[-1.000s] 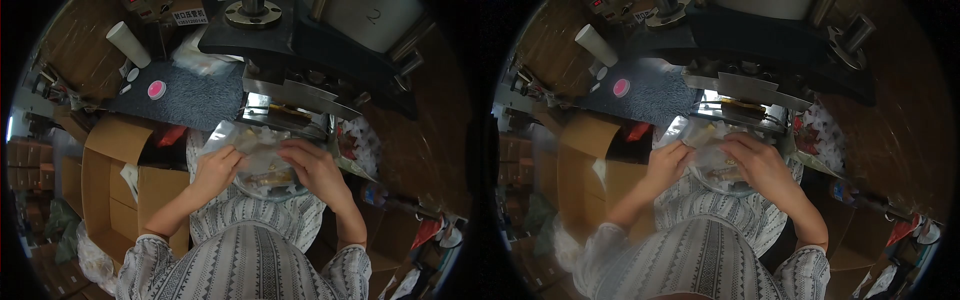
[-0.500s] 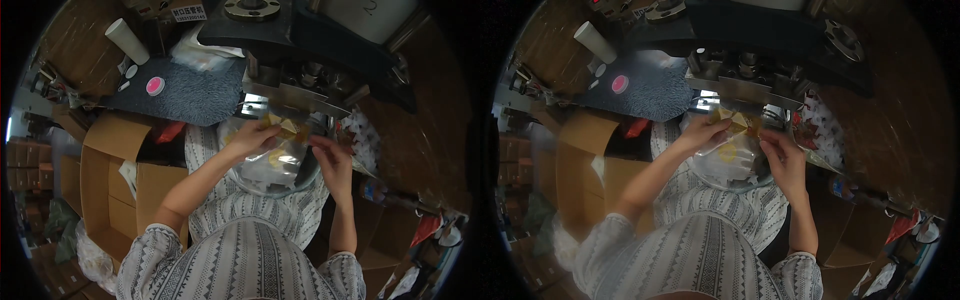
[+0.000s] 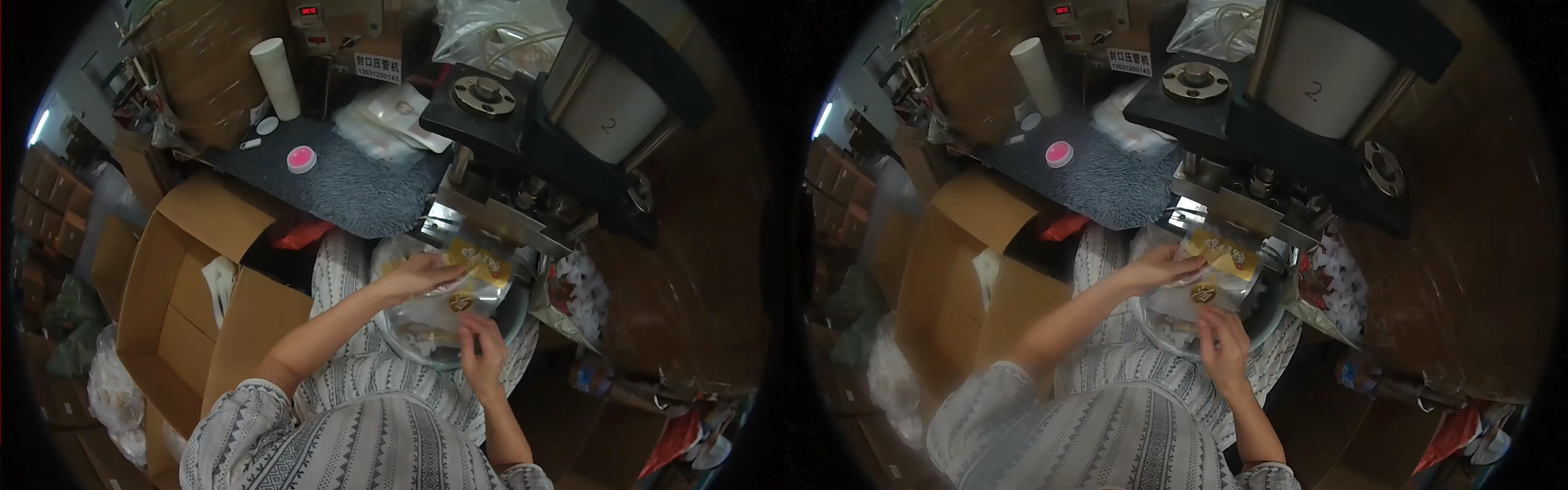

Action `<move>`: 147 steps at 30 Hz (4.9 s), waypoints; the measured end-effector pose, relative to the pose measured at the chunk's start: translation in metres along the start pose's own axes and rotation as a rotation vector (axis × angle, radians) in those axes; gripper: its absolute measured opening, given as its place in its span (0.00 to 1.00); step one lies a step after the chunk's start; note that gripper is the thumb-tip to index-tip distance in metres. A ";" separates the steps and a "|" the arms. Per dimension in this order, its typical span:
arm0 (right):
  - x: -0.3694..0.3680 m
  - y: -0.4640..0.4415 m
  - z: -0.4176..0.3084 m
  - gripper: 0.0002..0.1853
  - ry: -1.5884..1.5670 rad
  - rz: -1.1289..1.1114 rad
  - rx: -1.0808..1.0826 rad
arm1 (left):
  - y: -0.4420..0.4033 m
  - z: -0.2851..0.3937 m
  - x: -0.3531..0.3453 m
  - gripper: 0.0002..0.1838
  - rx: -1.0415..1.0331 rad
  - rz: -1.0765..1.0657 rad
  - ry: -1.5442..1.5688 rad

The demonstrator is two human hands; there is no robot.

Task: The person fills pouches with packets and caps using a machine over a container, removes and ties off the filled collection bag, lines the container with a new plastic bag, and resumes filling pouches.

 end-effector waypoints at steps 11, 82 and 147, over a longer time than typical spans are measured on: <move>-0.113 0.064 0.157 0.39 0.753 -0.539 -0.277 | 0.065 -0.098 0.035 0.25 0.031 0.398 -0.763; -0.017 -0.004 0.090 0.06 -0.089 0.093 -0.095 | 0.020 -0.074 -0.049 0.43 -0.533 0.205 -0.807; -0.050 -0.009 0.182 0.14 -0.412 0.054 -0.328 | -0.044 -0.110 -0.023 0.06 -0.203 0.122 -0.055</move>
Point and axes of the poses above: each hand's wrist, its own y-axis away from the middle knuckle, its own x-axis out of the back of the hand, z = x × y, the point moved 4 cm from there along -y, towards the middle knuckle, and after that the axes turned 2 degrees about -y, right-handed, at the moved point
